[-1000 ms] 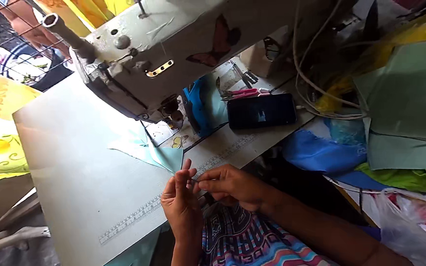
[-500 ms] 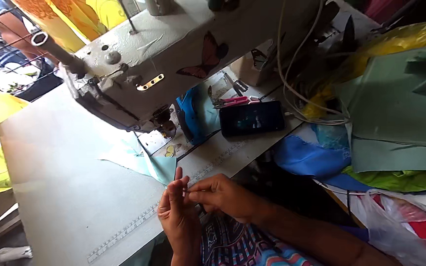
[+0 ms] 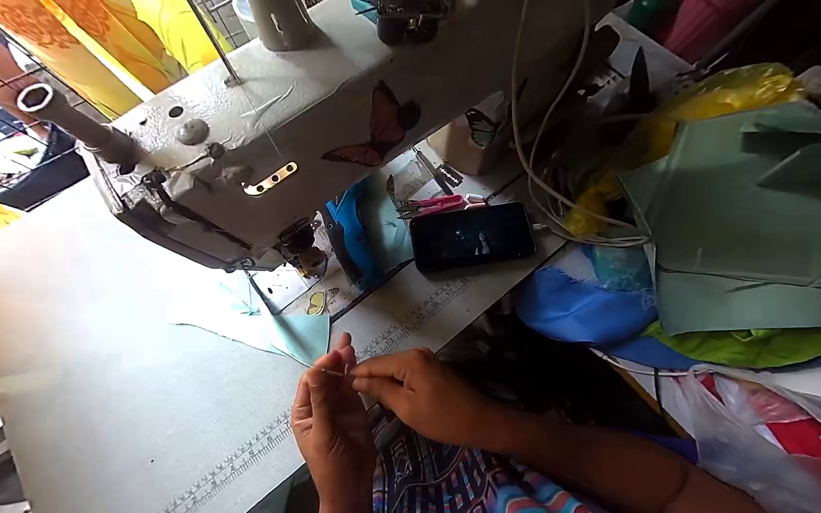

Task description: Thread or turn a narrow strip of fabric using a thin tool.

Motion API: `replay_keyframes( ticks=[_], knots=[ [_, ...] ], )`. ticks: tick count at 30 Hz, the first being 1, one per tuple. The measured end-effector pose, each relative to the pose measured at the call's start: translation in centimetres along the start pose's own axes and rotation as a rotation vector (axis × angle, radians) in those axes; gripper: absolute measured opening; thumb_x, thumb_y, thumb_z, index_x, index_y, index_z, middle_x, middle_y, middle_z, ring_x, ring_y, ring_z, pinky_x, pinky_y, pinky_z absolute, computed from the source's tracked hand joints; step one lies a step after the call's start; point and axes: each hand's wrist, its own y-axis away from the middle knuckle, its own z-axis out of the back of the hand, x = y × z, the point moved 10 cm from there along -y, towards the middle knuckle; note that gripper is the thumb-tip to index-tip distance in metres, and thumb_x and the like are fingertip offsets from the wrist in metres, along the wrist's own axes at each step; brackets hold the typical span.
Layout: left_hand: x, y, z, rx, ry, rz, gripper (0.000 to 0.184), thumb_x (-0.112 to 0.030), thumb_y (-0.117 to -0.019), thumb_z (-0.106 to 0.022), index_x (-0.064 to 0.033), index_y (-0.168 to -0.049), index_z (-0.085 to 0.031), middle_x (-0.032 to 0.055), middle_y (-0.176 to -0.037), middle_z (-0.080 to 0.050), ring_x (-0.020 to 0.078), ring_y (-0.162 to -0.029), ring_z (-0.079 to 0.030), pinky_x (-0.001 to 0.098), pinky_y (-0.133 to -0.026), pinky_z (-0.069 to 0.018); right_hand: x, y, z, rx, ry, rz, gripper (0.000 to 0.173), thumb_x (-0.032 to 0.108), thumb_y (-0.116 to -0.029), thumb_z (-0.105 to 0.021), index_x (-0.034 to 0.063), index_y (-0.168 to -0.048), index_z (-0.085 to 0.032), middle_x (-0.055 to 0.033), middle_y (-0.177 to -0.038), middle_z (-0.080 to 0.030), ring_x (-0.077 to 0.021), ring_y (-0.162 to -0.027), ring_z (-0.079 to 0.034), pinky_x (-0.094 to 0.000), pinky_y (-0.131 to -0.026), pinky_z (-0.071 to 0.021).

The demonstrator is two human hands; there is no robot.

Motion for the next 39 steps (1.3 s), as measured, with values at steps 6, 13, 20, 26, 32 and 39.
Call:
replay_keyframes(
  ticks=[6,13,20,26,32,39],
  knots=[
    [0.9,-0.6,0.0,0.034,0.172,0.099,0.021,-0.02,-0.1042,-0.057,-0.015,-0.102,-0.077,0.007,-0.105,-0.079,0.0173,-0.104,-0.075,0.0317,-0.094,-0.0594,-0.9,0.2,-0.9,0.178,-0.244,-0.111,0.025,0.016,-0.1089,-0.047,-0.0017,-0.121,-0.061,0.0046,-0.069,-0.051,0.0023,-0.055,-0.045,-0.0139,-0.053,-0.039],
    [1.4,-0.7,0.5,0.027,0.2,0.151,0.021,-0.018,-0.1026,-0.059,-0.0116,-0.101,-0.079,0.0092,-0.1,-0.079,0.0189,-0.1,-0.076,0.0319,-0.093,-0.0598,-1.8,0.2,0.0,0.116,-0.185,-0.108,0.024,0.017,-0.1079,-0.05,0.001,-0.117,-0.065,0.005,-0.068,-0.054,0.0027,-0.056,-0.047,-0.0143,-0.055,-0.041],
    [0.5,-0.9,0.1,0.106,0.115,0.055,0.02,-0.024,-0.1011,-0.061,-0.0155,-0.1,-0.08,0.0068,-0.105,-0.078,0.0158,-0.107,-0.073,0.0287,-0.095,-0.0573,-0.9,0.1,0.4,0.071,-0.238,-0.076,0.024,0.016,-0.1057,-0.055,0.0001,-0.115,-0.07,0.004,-0.083,-0.062,0.0064,-0.06,-0.043,-0.0115,-0.056,-0.0375],
    [0.0,-0.5,-1.6,0.258,0.152,0.046,0.022,-0.032,-0.1002,-0.061,-0.0241,-0.102,-0.082,0.0021,-0.12,-0.076,0.0131,-0.118,-0.069,0.0281,-0.102,-0.0528,-1.5,1.4,-2.7,0.491,-0.959,-0.4,0.017,0.014,-0.1078,-0.045,0.0112,-0.106,-0.062,0.0135,-0.053,-0.033,0.0056,-0.039,-0.028,-0.0103,-0.038,-0.0261],
    [0.1,-0.2,-1.3,0.16,0.135,0.007,0.021,-0.031,-0.1001,-0.062,-0.0232,-0.1,-0.081,0.0009,-0.115,-0.077,0.0111,-0.116,-0.069,0.0277,-0.102,-0.0525,-1.2,0.7,-1.4,0.302,-0.681,-0.256,0.015,0.011,-0.1061,-0.05,0.0064,-0.108,-0.064,0.0112,-0.061,-0.043,0.0063,-0.045,-0.033,-0.0101,-0.042,-0.0288],
    [-1.1,0.0,-1.2,0.102,-0.001,-0.074,0.023,-0.03,-0.1022,-0.059,-0.0196,-0.097,-0.079,0.0021,-0.116,-0.077,0.0149,-0.125,-0.064,0.032,-0.11,-0.0472,3.5,2.7,0.9,-0.4,0.383,0.432,0.02,0.012,-0.1004,-0.057,0.0053,-0.101,-0.076,-0.0071,-0.066,-0.067,-0.0168,-0.056,-0.064,-0.0325,-0.049,-0.0489]
  ],
)
